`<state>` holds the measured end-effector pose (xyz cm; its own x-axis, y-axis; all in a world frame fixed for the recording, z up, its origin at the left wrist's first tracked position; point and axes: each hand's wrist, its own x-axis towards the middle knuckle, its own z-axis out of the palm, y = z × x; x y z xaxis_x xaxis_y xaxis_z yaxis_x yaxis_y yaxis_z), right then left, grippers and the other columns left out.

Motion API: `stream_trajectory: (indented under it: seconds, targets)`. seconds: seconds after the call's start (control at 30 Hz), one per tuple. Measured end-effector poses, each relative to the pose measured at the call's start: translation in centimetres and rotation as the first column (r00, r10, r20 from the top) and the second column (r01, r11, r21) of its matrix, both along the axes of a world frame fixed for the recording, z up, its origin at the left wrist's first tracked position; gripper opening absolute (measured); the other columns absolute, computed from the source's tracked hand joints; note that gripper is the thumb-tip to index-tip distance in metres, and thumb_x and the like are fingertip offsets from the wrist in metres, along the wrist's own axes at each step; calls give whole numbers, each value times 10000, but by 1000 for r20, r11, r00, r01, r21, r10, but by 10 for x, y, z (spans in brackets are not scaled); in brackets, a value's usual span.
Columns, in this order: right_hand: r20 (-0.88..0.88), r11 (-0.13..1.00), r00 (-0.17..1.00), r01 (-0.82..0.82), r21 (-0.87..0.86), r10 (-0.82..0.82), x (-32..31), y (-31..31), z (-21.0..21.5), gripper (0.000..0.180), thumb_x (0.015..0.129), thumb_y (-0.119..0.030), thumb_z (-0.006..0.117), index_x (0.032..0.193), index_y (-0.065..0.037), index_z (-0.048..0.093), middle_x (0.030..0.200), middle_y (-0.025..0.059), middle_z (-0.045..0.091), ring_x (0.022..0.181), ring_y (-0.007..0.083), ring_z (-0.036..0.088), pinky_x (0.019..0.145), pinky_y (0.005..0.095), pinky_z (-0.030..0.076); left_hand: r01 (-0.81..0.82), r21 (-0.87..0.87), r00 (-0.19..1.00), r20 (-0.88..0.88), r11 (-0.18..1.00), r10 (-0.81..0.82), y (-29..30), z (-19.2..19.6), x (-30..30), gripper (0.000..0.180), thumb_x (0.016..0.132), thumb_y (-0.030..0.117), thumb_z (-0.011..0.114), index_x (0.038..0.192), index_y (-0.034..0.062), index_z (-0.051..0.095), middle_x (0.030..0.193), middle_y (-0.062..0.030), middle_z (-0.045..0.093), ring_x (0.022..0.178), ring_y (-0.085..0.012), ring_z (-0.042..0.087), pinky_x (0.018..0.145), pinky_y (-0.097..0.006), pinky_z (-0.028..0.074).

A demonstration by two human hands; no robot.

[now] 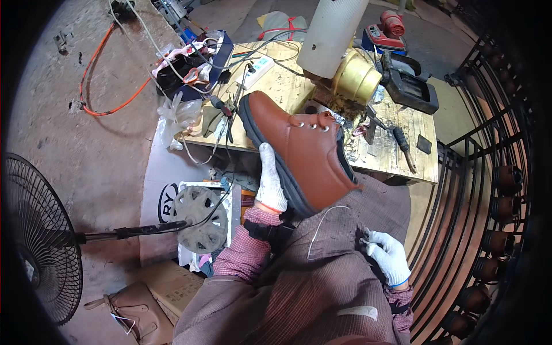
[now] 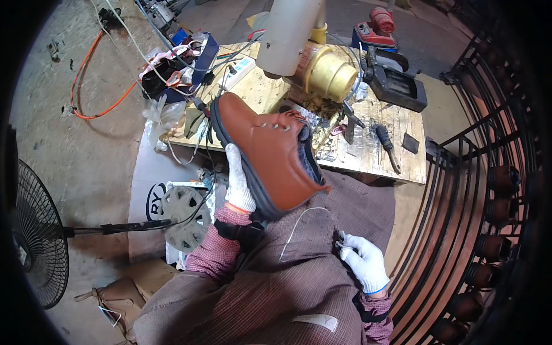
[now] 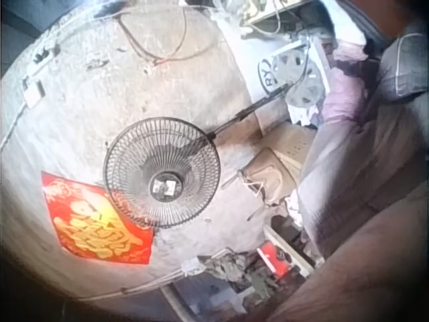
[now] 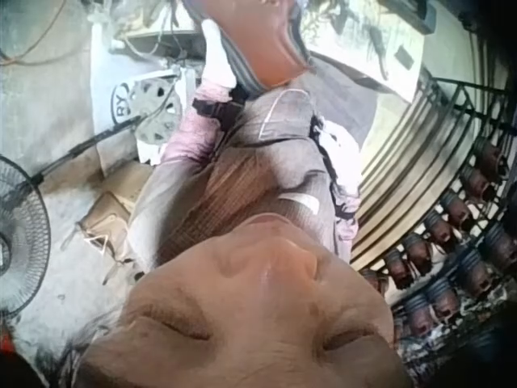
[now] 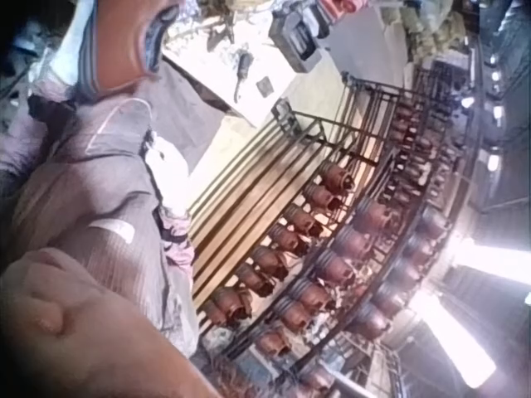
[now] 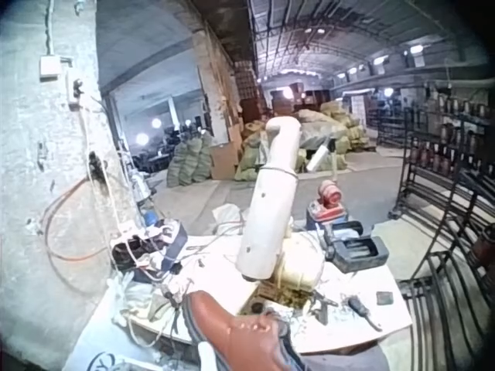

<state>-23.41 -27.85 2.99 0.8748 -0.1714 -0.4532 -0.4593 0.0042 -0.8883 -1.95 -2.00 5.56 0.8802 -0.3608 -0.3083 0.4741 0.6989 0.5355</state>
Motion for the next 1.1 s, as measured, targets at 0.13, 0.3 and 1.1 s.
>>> stream_trajectory:
  seconds: [0.13,0.3,1.1]
  targets:
    - [-18,998,998,52,23,-52,-8,-2,-1,249,904,1,696,1147,54,685,1085,78,725,982,131,649,923,275,513,-57,218,995,87,974,39,-9,-20,28,809,1026,661,436,1569,65,366,1522,-124,495,1337,-269,543,1144,-423,443]
    - [-5,996,997,78,33,-78,-10,-5,-10,246,908,3,699,1145,68,681,1129,106,727,1009,145,659,934,286,520,-227,413,973,144,882,182,-21,-9,44,995,983,599,602,1658,101,66,1565,-128,410,1319,-244,518,1093,-383,451]
    - [177,925,960,-145,-352,218,35,-8,-3,347,838,-68,756,1179,-16,724,1080,144,739,973,216,723,866,328,572,-641,483,763,479,596,433,-34,62,94,1211,900,534,750,1640,41,-71,1582,-161,357,1333,-288,485,1105,-394,430]
